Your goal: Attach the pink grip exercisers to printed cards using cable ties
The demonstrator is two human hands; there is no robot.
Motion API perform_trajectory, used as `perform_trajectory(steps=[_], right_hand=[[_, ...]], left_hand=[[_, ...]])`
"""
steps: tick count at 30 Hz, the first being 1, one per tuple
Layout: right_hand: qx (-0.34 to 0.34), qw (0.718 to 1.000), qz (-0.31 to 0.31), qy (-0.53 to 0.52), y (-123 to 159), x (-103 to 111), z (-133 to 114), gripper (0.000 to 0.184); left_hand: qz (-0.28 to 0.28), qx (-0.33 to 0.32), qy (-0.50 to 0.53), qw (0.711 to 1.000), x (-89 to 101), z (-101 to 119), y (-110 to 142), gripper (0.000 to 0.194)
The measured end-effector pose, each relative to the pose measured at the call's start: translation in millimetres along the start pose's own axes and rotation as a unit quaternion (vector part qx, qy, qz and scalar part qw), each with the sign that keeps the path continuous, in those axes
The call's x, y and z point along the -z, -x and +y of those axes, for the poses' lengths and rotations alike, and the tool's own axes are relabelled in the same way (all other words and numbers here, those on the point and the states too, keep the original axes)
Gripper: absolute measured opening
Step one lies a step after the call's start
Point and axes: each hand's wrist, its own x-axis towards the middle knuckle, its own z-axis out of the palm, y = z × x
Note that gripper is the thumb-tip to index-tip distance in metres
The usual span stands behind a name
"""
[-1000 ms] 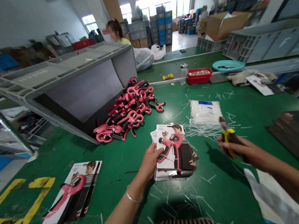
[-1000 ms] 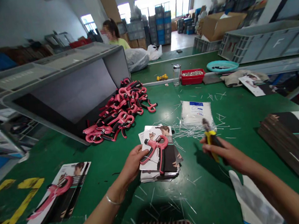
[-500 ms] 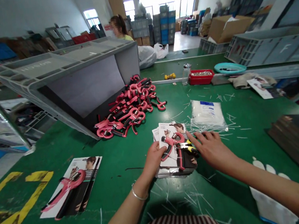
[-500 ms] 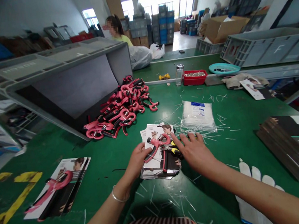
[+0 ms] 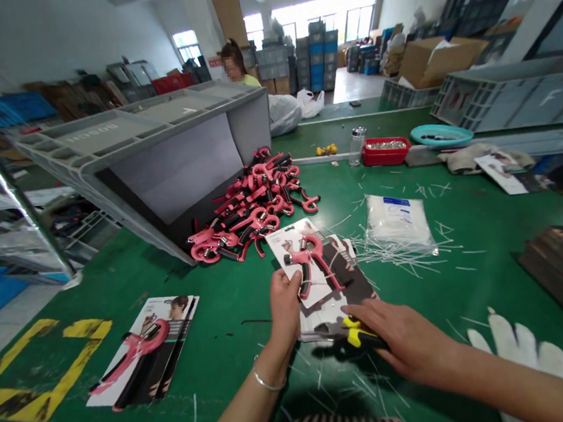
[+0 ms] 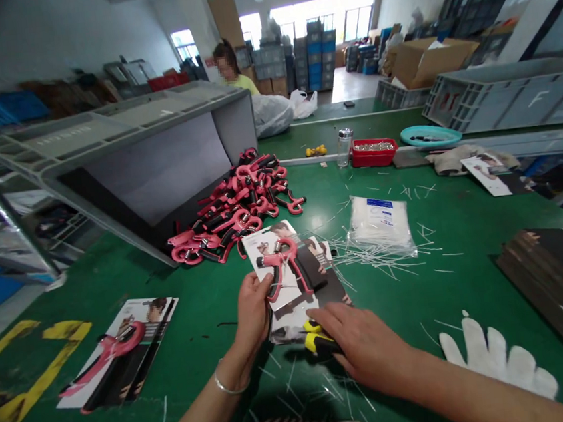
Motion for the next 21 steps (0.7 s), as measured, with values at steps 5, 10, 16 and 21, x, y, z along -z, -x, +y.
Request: perform_trajectory(steps=[5, 10, 16, 21], right_hand=[[-0.136, 0.981, 0.064, -0.123, -8, -12, 4, 0.055], [-0.16, 0.976, 0.078, -0.126, -22, -15, 1, 0.061], [-0.161, 0.975, 0.098, -0.118, -29, -23, -1, 0.058], [-0.136, 0.978, 0.092, -0.13, -31, -26, -4, 0.038]], left_hand=[[0.074, -0.116, 0.009, 0.99, -2.0, 6, 9, 0.037], [0.083, -0.149, 0.011, 0.985, -11.1, 14, 21, 0.034], [0.075, -0.158, 0.006, 0.985, -11.5, 16, 26, 0.032], [0.069, -0.137, 0.01, 0.988, -10.6, 13, 26, 0.035]])
